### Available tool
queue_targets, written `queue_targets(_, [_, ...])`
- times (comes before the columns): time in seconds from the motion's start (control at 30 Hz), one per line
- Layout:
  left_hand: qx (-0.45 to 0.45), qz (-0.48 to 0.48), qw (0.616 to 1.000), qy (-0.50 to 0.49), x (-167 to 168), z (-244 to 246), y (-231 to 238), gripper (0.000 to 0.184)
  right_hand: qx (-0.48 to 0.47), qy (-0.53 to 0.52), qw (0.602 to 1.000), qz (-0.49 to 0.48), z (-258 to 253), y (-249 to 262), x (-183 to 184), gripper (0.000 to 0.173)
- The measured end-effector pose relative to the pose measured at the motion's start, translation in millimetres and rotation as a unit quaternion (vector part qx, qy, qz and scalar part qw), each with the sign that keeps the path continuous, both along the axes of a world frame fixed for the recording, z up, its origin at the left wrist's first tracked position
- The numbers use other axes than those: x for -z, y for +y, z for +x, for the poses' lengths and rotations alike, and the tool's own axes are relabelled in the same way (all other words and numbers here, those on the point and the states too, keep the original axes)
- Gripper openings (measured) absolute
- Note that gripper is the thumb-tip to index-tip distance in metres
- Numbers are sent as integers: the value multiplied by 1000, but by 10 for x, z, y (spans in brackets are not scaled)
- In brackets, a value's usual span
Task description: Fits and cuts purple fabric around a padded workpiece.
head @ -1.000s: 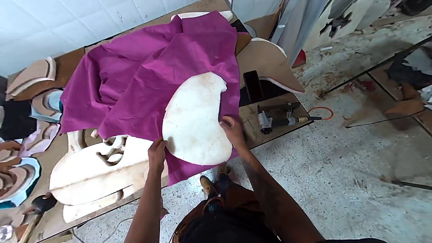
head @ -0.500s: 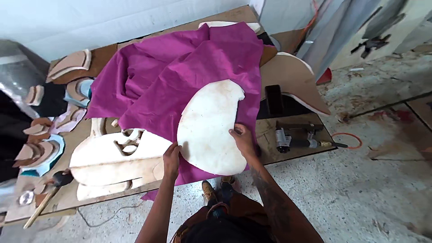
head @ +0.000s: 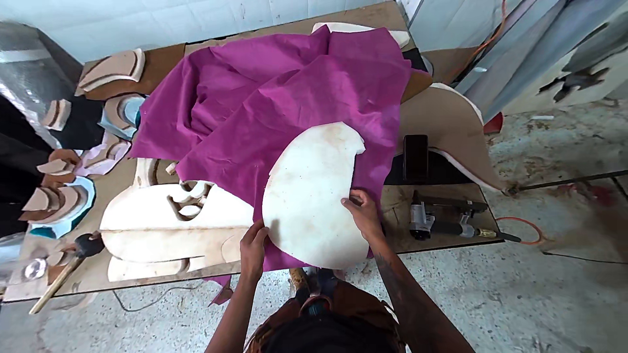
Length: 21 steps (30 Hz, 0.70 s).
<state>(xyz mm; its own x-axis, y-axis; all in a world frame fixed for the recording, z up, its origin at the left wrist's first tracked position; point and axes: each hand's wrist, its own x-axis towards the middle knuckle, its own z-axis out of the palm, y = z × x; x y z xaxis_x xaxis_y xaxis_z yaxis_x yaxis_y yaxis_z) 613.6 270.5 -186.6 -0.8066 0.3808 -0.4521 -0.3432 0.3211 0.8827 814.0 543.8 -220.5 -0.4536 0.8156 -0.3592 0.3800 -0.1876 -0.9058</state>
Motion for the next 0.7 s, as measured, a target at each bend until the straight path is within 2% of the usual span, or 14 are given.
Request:
queue_targets(0.1, [8,-12,1000,6,-2,-82,19,31,-8,-35,999,31,10,235,-191,36])
queue_targets(0.2, [15,-22,999,45,15,-217,117,30,57,-16,994,93,-69,897,-438,34])
queue_targets(0.3, [41,-28,992,118,-22,-402,315,30,126,30,981,143,-242,1813,-526,50])
queue_targets(0.37, [62,-35,985,155,-35,-550,516,32,166,58,980,96,-435,2414,-563,70])
queue_targets(0.43, [93,-65,978,175,-33,-663,729,38,181,73,981,7,-639,2922,-558,79])
queue_targets(0.5, [126,-121,966,193,-16,-718,916,51,170,87,979,-68,-790,3326,-476,63])
queue_targets(0.57, [149,-183,945,225,71,-762,1003,63,164,98,978,-83,-835,3566,-502,46])
queue_targets(0.63, [150,-206,936,242,139,-789,1006,62,181,83,978,-56,-782,3629,-577,45])
queue_targets(0.7, [150,-219,935,236,139,-792,996,57,228,98,967,-54,-731,3626,-452,44])
